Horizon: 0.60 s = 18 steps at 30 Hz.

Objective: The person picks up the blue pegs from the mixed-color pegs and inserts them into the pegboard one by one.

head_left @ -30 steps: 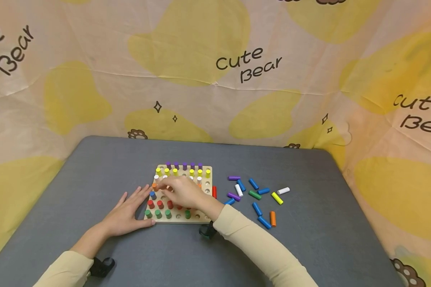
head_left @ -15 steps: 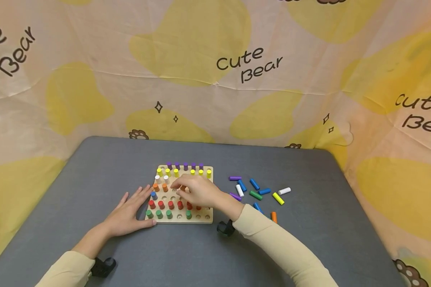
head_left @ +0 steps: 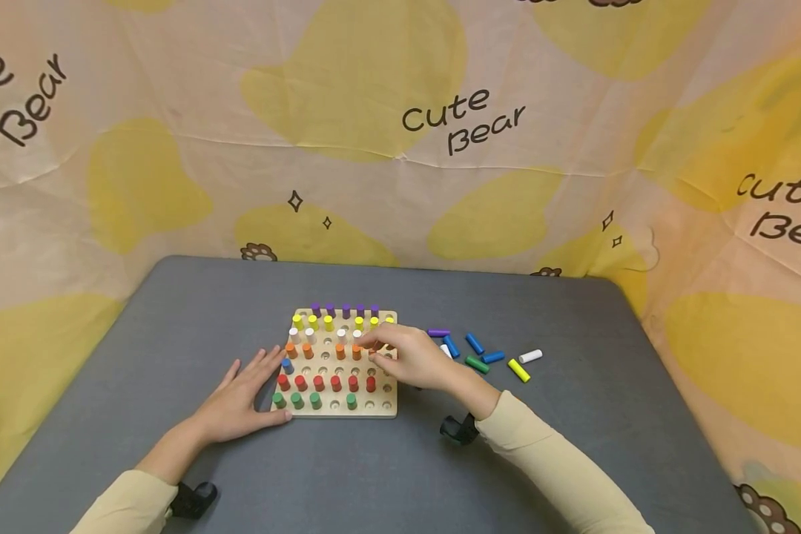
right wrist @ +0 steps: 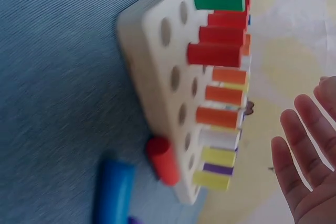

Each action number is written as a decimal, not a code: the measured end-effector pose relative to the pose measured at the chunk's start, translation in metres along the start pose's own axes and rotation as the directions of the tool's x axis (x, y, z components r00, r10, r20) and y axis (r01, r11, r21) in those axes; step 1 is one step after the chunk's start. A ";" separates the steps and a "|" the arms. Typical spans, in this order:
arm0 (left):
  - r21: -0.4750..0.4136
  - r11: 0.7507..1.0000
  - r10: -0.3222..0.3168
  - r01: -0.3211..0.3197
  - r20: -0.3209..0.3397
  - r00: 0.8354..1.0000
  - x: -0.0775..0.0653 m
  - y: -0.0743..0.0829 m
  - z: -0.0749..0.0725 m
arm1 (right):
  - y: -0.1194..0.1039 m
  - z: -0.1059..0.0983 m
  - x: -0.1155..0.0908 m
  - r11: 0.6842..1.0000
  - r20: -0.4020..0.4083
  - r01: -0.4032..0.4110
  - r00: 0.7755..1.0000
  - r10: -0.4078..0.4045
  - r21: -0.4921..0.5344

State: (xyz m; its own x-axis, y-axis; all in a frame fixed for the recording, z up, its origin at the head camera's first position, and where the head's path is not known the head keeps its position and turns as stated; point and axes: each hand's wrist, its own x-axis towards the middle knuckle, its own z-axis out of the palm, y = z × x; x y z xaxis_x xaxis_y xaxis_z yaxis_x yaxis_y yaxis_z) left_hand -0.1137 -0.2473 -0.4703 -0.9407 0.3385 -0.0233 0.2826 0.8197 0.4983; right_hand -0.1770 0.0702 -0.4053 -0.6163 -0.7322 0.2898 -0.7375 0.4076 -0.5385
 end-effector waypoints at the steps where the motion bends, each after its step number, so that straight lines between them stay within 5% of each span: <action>1: 0.002 1.000 0.001 -0.001 0.000 1.000 0.000 0.000 0.000 | 0.002 -0.001 -0.003 1.000 0.003 -0.007 1.000 0.007 0.003; 18: 0.005 1.000 -0.019 0.019 0.025 1.000 0.000 0.003 -0.001 | 0.044 -0.007 -0.054 0.995 -0.031 -0.095 0.995 0.094 -0.011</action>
State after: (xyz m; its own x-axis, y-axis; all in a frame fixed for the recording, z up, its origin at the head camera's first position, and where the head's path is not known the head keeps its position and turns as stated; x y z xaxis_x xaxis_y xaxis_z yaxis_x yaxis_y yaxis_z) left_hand -0.1133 -0.2456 -0.4679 -0.9409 0.3342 -0.0543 0.2657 0.8282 0.4935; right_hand -0.1785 0.1318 -0.4390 -0.6914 -0.6731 0.2625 -0.6789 0.4811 -0.5547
